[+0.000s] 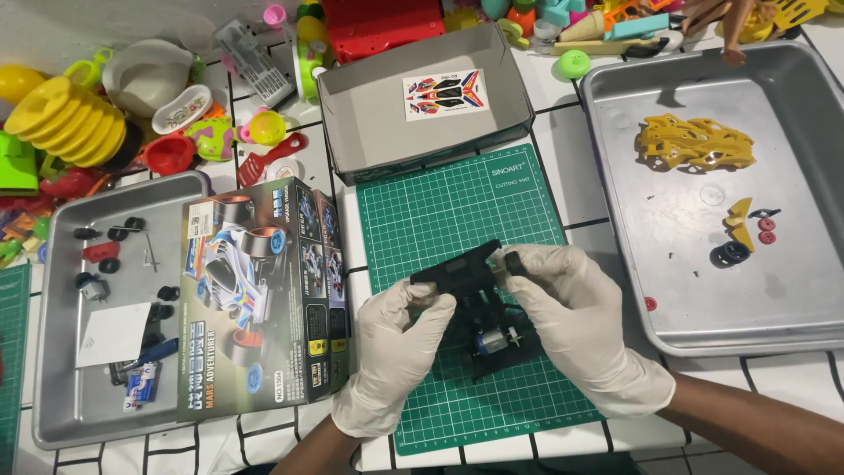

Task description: Assembling a motorized toy car by installing gears, motor, and chassis parts on a cutting mat.

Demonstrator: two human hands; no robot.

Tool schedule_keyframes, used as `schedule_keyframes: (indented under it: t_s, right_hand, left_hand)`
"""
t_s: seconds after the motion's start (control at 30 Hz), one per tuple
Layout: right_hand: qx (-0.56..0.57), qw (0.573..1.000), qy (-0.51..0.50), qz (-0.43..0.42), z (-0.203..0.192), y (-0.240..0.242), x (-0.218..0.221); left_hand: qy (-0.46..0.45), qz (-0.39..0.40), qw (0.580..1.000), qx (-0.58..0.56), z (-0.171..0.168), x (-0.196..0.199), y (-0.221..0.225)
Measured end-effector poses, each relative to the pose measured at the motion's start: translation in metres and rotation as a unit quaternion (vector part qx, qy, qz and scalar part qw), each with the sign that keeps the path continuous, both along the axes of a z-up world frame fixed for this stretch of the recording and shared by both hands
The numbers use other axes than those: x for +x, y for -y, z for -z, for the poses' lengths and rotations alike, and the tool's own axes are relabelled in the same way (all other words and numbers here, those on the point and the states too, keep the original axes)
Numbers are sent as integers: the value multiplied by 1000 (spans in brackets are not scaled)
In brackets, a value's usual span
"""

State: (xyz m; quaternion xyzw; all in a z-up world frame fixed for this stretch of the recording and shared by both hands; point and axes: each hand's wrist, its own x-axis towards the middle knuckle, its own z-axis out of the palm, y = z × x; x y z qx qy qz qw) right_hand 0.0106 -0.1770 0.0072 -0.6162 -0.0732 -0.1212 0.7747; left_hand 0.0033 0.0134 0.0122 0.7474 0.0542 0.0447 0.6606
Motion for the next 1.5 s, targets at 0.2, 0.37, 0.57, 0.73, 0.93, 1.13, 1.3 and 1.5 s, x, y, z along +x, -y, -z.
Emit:
schedule_keyframes:
  t_s: [0.2, 0.37, 0.57, 0.73, 0.93, 1.13, 1.3, 1.5]
  right_hand:
    - [44, 998, -43, -29, 1, 3, 1]
    - [79, 996, -5, -45, 5, 5, 2]
    - [125, 969, -211, -31, 16, 4, 8]
    - [54, 994, -91, -35, 15, 6, 5]
    - [50, 996, 62, -32, 16, -4, -6]
    - [14, 998, -41, -48, 13, -1, 0]
    - [-163, 974, -160, -4, -20, -2, 7]
    - [-368, 911, -156, -100, -30, 33, 7]
  left_hand:
    - [-8, 1, 999, -39, 4, 2, -2]
    - [-10, 3, 999, -37, 3, 0, -3]
    - [-11, 8, 997, -72, 12, 4, -6]
    - [-10, -12, 992, -126, 23, 3, -8]
    - [-14, -22, 987, -158, 14, 2, -4]
    - [-24, -45, 981, -187, 8, 4, -2]
    - [-87, -31, 994, -55, -15, 18, -3]
    - [-160, -10, 987, -12, -12, 23, -1]
